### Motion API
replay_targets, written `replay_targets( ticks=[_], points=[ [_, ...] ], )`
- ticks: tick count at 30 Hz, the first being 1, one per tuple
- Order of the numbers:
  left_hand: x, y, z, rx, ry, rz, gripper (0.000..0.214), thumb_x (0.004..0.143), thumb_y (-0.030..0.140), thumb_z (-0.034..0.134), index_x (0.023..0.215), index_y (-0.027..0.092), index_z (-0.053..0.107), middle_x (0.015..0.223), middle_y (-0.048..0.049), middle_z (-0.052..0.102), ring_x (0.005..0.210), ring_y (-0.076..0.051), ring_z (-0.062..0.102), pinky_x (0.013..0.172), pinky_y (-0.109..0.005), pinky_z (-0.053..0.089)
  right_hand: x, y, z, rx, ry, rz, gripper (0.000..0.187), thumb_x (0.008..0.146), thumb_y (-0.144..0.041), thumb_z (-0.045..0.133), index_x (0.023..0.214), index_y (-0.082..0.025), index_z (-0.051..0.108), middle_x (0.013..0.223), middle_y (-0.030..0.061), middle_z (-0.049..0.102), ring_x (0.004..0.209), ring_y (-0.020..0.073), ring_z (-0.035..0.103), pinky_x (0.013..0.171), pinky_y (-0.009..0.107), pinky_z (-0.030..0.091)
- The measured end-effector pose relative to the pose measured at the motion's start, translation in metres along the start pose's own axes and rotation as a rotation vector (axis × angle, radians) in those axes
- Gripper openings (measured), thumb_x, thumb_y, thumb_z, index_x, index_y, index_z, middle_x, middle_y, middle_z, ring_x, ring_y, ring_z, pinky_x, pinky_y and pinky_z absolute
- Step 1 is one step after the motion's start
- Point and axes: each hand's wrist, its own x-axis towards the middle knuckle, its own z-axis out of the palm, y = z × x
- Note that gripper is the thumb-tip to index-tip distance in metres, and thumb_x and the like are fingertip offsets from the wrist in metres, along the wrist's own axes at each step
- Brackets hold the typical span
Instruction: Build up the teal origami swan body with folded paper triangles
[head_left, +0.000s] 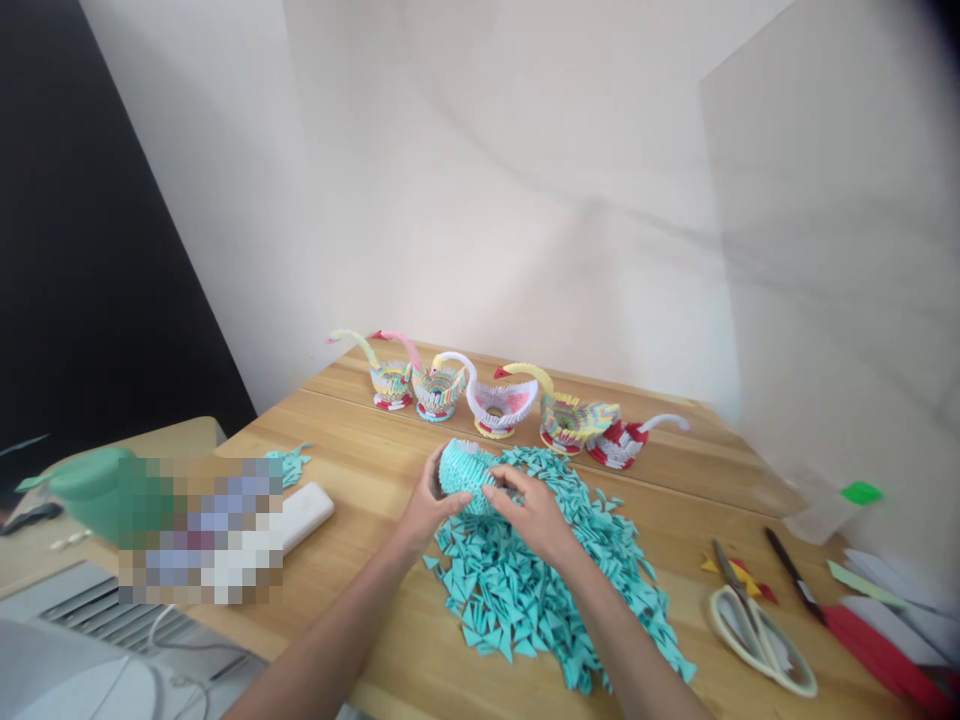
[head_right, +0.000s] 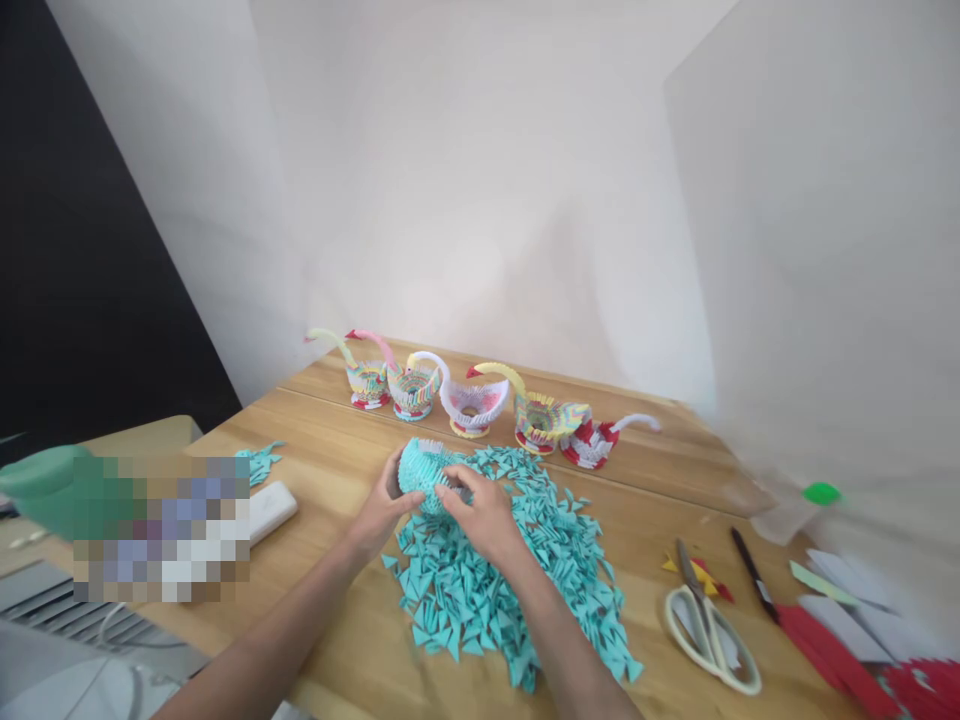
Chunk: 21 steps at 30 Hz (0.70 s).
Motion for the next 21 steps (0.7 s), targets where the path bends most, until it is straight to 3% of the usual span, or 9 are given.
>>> replay_targets(
  ticks=[15, 21],
  points=[
    [0.003, -0.006, -0.002, 0.047, 0.008, 0.056, 0.087, 0.058, 0.036, 0.084, 0.131, 0.021, 0.039, 0.136, -0.0126, 0.048, 0.126, -0.032, 0.046, 0.102, -0.043, 0.042, 0.001, 0.004, 0.001, -0.056, 0.007, -0.055, 0.026, 0.083, -0.039, 0.055, 0.095, -0.021, 0.067, 0.089, 0.0042, 0.070, 0.084, 0.0225, 0.063, 0.078, 0.034, 0.049],
    [0.010, -0.003, -0.012, 0.110, 0.070, 0.089, 0.084, 0.057, 0.035, 0.083, 0.127, 0.020, 0.039, 0.134, -0.0128, 0.048, 0.127, -0.032, 0.044, 0.102, -0.043, 0.041, 0.004, 0.003, -0.017, 0.035, 0.096, -0.125, 0.031, 0.087, -0.039, 0.052, 0.108, -0.022, 0.067, 0.113, 0.0072, 0.069, 0.107, 0.0260, 0.061, 0.095, 0.041, 0.044]
  ],
)
